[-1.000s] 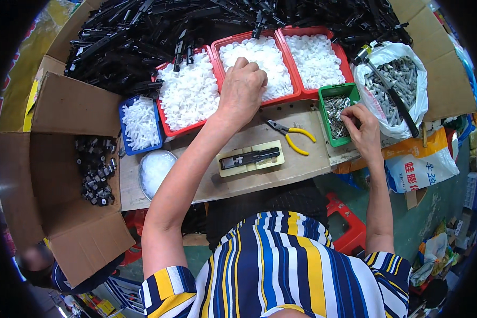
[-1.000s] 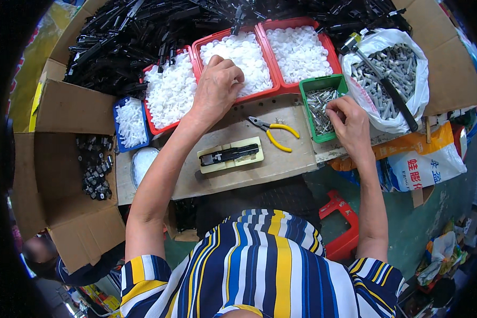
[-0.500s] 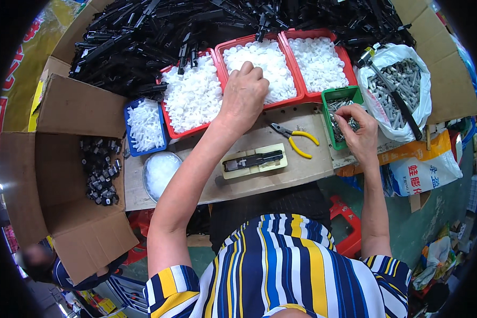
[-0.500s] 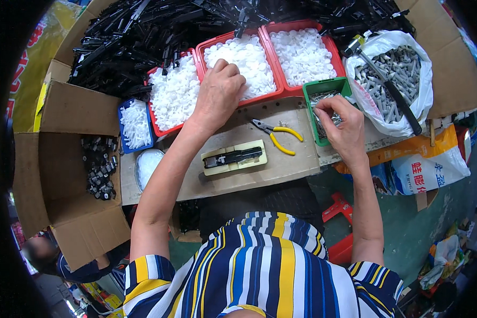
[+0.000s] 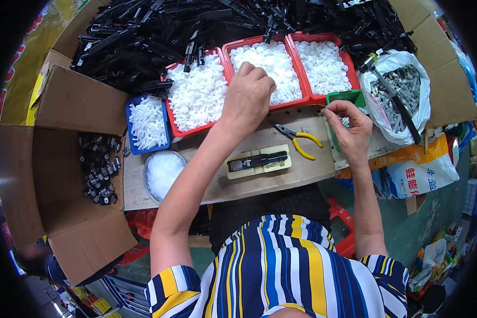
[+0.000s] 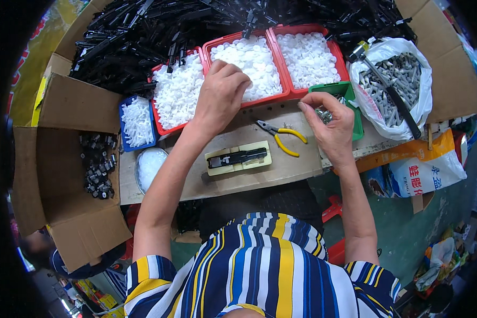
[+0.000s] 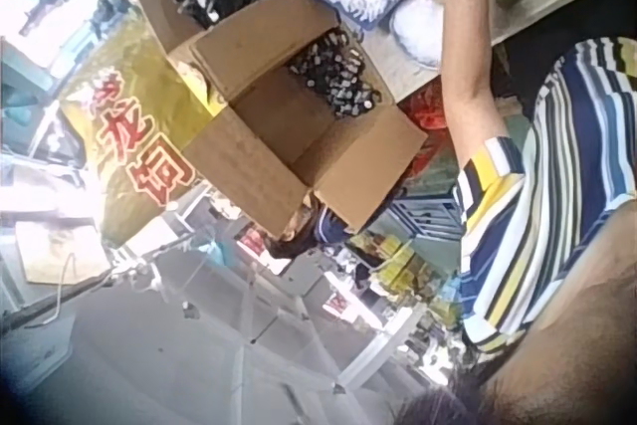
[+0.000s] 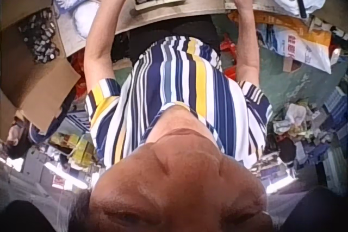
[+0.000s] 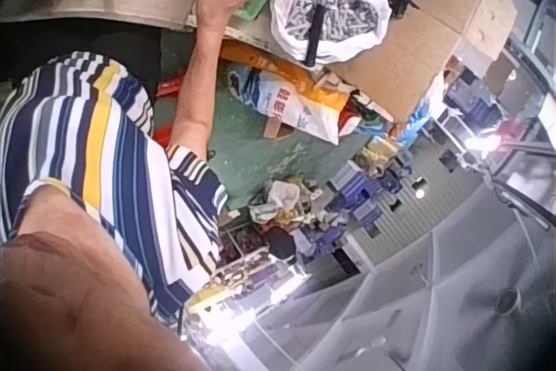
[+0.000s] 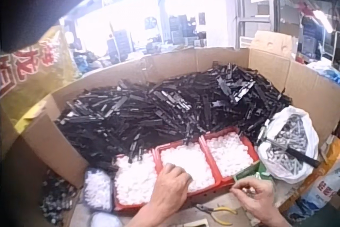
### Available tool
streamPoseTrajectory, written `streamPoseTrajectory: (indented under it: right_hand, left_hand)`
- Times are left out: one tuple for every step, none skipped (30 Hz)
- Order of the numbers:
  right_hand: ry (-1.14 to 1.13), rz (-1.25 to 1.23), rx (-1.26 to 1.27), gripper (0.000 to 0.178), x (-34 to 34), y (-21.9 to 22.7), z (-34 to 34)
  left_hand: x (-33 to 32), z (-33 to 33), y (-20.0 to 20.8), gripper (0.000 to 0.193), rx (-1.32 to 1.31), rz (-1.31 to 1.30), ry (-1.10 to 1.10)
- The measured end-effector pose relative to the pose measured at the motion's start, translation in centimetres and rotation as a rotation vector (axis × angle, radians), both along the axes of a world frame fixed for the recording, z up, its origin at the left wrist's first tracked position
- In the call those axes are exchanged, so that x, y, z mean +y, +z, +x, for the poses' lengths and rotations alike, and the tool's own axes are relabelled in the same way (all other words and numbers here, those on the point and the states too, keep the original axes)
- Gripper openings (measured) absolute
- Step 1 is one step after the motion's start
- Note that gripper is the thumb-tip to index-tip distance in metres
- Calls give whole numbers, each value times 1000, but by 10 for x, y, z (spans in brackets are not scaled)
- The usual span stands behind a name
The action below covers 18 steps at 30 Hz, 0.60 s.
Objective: The person assembles small lock mechanisms at a workbench. They pick up a black lock body, insert a white plastic component, and use pliers to secure a metal pin. The person repeats this process, handling lock bodies, white plastic parts, and metal pins from various containers on the table.
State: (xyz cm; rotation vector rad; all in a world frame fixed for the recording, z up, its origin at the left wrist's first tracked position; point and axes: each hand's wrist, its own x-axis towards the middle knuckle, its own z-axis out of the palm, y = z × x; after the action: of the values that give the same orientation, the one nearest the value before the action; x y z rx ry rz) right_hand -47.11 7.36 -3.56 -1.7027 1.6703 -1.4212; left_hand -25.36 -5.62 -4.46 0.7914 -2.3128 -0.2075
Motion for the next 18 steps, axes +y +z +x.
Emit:
streamPoseTrajectory:
  right_hand:
    - [5,-13,-53,8,0,0,6]
    - [11,-26,-106,8,-1,1,12]
    - [31,-34,-109,9,-1,2,19]
    - [59,-42,-113,10,-2,3,28]
    - [85,-50,-116,10,-2,4,34]
    - [123,-64,-119,10,-2,4,40]
    - [160,-77,-122,11,-2,4,45]
    - [197,-91,-125,11,-1,3,48]
    - [212,-82,-94,12,0,2,47]
    - [207,-93,-99,12,0,0,49]
    - [202,-103,-104,13,0,-1,50]
    - [197,-113,-106,13,1,-2,51]
    - [210,-89,-126,13,2,-2,51]
    - [222,-66,-147,13,4,-2,52]
    - [232,-43,-163,13,5,-1,51]
    - [232,-43,-151,13,5,0,52]
    - [231,-42,-140,13,6,0,52]
    - [233,-41,-127,13,6,1,53]
  left_hand:
    - [10,-1,5,7,73,70,7]
    - [21,-1,9,8,147,141,14]
    - [33,-1,12,11,223,408,9]
    - [46,0,13,13,300,675,13]
    - [57,0,13,16,377,943,17]
    - [65,3,9,21,448,1014,-40]
    - [72,2,6,21,530,1069,-68]
    - [77,2,4,21,613,1124,-97]
    - [82,2,4,21,644,1140,-94]
    - [85,2,6,21,675,1156,-92]
    - [88,3,7,21,706,1172,-90]
    - [90,3,6,21,718,1177,-78]
    - [92,3,5,21,730,1183,-65]
    - [93,4,4,21,741,1189,-53]
    - [93,4,4,21,742,1182,-51]
    - [92,5,4,21,742,1176,-48]
    - [92,6,4,20,742,1169,-45]
    - [93,6,5,20,740,1177,-39]
